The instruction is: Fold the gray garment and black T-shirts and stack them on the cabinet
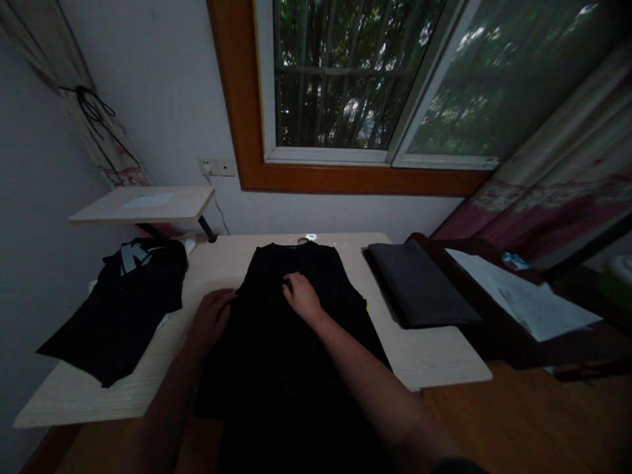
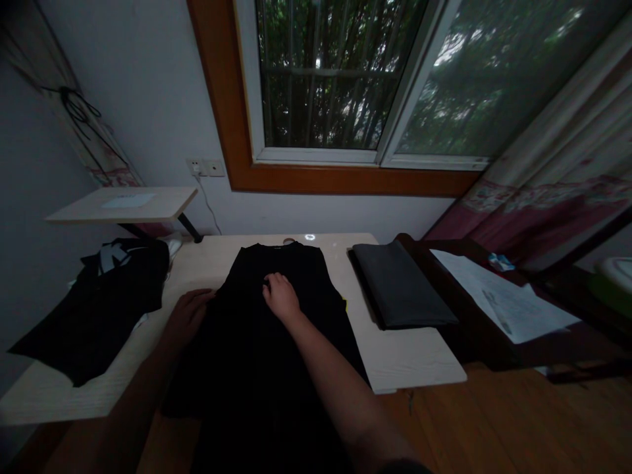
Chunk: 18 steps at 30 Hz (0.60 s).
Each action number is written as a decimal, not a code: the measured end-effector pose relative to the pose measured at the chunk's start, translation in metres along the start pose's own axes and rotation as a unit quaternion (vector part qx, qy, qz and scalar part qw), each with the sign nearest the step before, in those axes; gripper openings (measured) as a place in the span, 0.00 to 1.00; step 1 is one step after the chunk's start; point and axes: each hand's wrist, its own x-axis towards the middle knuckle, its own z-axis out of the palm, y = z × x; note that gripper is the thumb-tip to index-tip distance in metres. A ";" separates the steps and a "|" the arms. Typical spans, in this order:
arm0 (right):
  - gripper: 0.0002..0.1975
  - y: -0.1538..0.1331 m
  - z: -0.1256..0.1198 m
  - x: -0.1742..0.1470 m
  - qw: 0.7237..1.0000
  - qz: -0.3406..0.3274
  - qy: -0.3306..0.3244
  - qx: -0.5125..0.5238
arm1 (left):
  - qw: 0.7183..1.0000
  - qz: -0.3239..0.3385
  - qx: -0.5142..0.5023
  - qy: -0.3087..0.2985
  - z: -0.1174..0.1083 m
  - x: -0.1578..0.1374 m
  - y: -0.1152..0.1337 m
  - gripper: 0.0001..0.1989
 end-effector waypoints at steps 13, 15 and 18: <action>0.09 0.000 -0.001 -0.001 1.000 -0.012 0.000 -0.013 | 0.995 0.047 0.012 -0.091 0.094 0.101 0.042 0.24; 0.09 0.001 -0.001 -0.001 1.000 -0.010 -0.002 -0.014 | 0.997 0.022 0.040 -0.065 0.108 0.109 0.031 0.24; 0.09 0.001 -0.002 -0.001 1.000 -0.013 -0.006 -0.021 | 0.995 -0.012 0.087 -0.043 0.115 0.114 0.018 0.26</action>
